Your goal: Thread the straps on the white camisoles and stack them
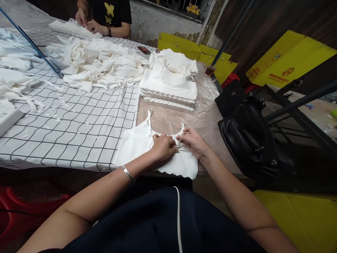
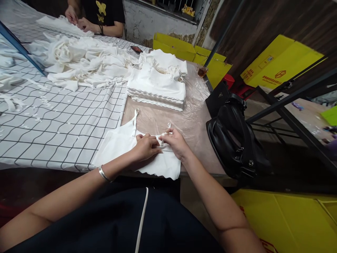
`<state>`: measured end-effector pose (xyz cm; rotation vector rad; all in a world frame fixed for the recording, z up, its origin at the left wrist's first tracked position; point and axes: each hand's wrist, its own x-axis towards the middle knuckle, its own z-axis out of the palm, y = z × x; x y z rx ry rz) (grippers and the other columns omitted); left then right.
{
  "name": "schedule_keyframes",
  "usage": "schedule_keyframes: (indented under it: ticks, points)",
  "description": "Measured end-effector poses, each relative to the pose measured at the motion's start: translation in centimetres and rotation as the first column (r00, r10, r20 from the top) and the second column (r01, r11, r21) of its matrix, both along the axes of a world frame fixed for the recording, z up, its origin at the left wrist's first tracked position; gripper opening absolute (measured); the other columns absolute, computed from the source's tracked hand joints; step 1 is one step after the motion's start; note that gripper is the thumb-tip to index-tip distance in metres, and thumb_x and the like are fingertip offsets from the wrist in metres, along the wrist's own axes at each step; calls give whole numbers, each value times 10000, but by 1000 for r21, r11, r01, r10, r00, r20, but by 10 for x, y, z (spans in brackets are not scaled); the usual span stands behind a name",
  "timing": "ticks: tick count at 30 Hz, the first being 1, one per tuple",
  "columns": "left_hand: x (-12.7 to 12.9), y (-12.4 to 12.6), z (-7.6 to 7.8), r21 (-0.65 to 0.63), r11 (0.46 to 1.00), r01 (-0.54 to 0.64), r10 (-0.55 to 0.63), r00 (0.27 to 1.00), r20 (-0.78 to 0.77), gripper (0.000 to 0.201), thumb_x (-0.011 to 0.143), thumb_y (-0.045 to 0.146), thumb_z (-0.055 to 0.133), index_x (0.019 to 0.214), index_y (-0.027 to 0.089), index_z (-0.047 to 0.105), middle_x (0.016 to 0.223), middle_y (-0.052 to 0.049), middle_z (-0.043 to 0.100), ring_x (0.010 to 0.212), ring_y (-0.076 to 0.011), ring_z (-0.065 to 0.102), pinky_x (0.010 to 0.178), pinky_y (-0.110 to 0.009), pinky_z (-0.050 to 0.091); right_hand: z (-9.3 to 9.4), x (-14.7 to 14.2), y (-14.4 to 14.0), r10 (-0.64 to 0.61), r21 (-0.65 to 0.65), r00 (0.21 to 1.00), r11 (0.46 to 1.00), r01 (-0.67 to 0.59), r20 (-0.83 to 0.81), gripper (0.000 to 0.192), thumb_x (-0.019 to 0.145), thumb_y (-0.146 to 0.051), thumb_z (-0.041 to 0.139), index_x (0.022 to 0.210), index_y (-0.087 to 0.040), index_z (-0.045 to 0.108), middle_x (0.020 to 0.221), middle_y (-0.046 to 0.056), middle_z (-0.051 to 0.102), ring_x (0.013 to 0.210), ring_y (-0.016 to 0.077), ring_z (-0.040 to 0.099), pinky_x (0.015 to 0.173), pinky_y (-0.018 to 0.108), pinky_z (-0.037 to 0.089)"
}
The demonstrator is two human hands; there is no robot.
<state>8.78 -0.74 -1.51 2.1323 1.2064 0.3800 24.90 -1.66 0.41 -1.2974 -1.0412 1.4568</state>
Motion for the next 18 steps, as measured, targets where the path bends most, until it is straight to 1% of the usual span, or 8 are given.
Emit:
schedule_keyframes:
  ticks: [3,5,7,10,13,15,16,18]
  points:
    - [1,3,3,-18,1000,-6,5,1000,-28,146,791,310,745,776,172,699,861,-38,703,1028,-271,522,867,-430,235,11,-3,28,-181,-56,978,983,176,-107,439,639,-169,787,855,-222,408,729,-25,631,741,152,629,683,220,495]
    - [3,4,6,-31,999,-9,8,999,-53,161,790,319,744,765,168,695,848,-40,700,1034,-282,530,873,-437,247,17,-1,48,-295,-36,953,955,293,-72,378,711,-87,716,840,-223,388,744,-24,640,738,137,639,677,204,510]
    - [6,4,8,-39,999,-8,5,997,-81,168,795,326,741,772,167,692,861,-44,698,1045,-290,534,879,-445,264,20,2,65,-372,4,927,928,372,43,318,783,-47,631,859,-224,379,758,-24,642,698,122,636,649,195,517]
    - [5,-1,9,28,1000,-4,7,994,-106,166,804,325,733,869,177,695,996,-67,682,1069,-290,533,898,-458,292,21,9,84,-327,7,896,940,341,299,211,889,-79,534,950,-224,393,721,-34,612,627,123,619,607,206,516]
    - [-17,-14,10,224,969,-105,129,987,-97,385,816,316,714,1171,201,623,1251,-113,590,1163,-299,501,972,-484,287,29,24,91,-217,-27,861,966,258,459,153,935,-151,529,1047,-208,442,647,-40,573,574,150,596,573,230,493]
    - [-49,-26,11,319,919,-231,278,954,-111,466,864,321,644,1298,194,535,1315,-139,546,1200,-310,484,999,-497,285,40,39,83,-162,4,750,978,208,642,126,934,-233,581,1029,-204,503,611,-34,564,563,166,577,557,236,451]
    - [-69,-32,11,337,892,-300,362,922,-137,442,892,331,593,1301,177,527,1297,-152,554,1188,-319,493,988,-500,301,45,47,74,-138,32,635,984,176,760,127,927,-296,609,973,-203,536,605,-25,565,573,171,570,553,236,421]
    - [-108,-43,12,335,835,-437,520,826,-218,432,921,385,511,1270,132,537,1230,-184,577,1143,-350,511,944,-516,341,52,59,44,-84,47,368,993,110,926,278,901,-444,637,802,-196,561,606,-3,569,594,176,555,540,240,358]
